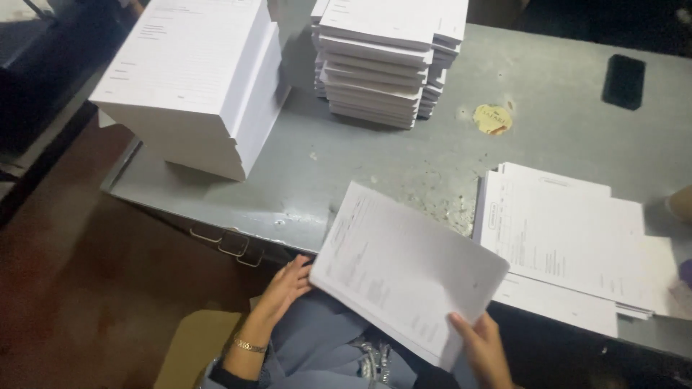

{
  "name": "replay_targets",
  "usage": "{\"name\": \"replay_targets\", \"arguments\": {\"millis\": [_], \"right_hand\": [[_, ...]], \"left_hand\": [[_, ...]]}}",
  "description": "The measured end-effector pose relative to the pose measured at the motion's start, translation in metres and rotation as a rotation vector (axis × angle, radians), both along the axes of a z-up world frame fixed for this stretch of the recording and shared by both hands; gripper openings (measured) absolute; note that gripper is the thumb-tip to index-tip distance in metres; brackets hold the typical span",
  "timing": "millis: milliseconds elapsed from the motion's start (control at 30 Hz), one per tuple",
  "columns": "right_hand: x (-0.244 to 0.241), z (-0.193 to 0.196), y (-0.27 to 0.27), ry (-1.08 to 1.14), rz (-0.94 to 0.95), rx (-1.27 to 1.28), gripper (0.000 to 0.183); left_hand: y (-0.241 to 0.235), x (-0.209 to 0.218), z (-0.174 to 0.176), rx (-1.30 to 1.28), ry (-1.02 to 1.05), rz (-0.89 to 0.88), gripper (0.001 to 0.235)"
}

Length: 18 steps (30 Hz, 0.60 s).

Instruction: Counting and stacking printed sheets of paper in a print shop.

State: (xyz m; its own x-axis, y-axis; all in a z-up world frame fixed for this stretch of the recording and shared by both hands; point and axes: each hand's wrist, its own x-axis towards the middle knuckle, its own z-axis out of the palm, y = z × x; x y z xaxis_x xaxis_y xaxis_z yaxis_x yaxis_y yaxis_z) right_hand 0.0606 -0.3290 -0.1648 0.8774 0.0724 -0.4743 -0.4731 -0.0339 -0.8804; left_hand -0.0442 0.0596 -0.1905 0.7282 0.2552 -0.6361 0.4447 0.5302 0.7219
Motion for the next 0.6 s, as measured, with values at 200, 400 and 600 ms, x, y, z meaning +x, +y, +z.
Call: {"name": "replay_targets", "arguments": {"millis": [200, 400, 600], "right_hand": [[0.008, 0.007, -0.011, -0.15, 0.255, -0.111, 0.029], [0.041, 0.021, 0.01, -0.634, 0.274, -0.193, 0.028], [0.066, 0.031, 0.047, -0.598, 0.133, -0.188, 0.036]], "left_hand": [[-0.009, 0.002, 0.026, 0.334, -0.069, -0.156, 0.042], [-0.001, 0.023, 0.071, 0.725, -0.222, 0.123, 0.028], [0.011, 0.055, 0.063, 0.463, -0.7, 0.1, 0.061]]}}
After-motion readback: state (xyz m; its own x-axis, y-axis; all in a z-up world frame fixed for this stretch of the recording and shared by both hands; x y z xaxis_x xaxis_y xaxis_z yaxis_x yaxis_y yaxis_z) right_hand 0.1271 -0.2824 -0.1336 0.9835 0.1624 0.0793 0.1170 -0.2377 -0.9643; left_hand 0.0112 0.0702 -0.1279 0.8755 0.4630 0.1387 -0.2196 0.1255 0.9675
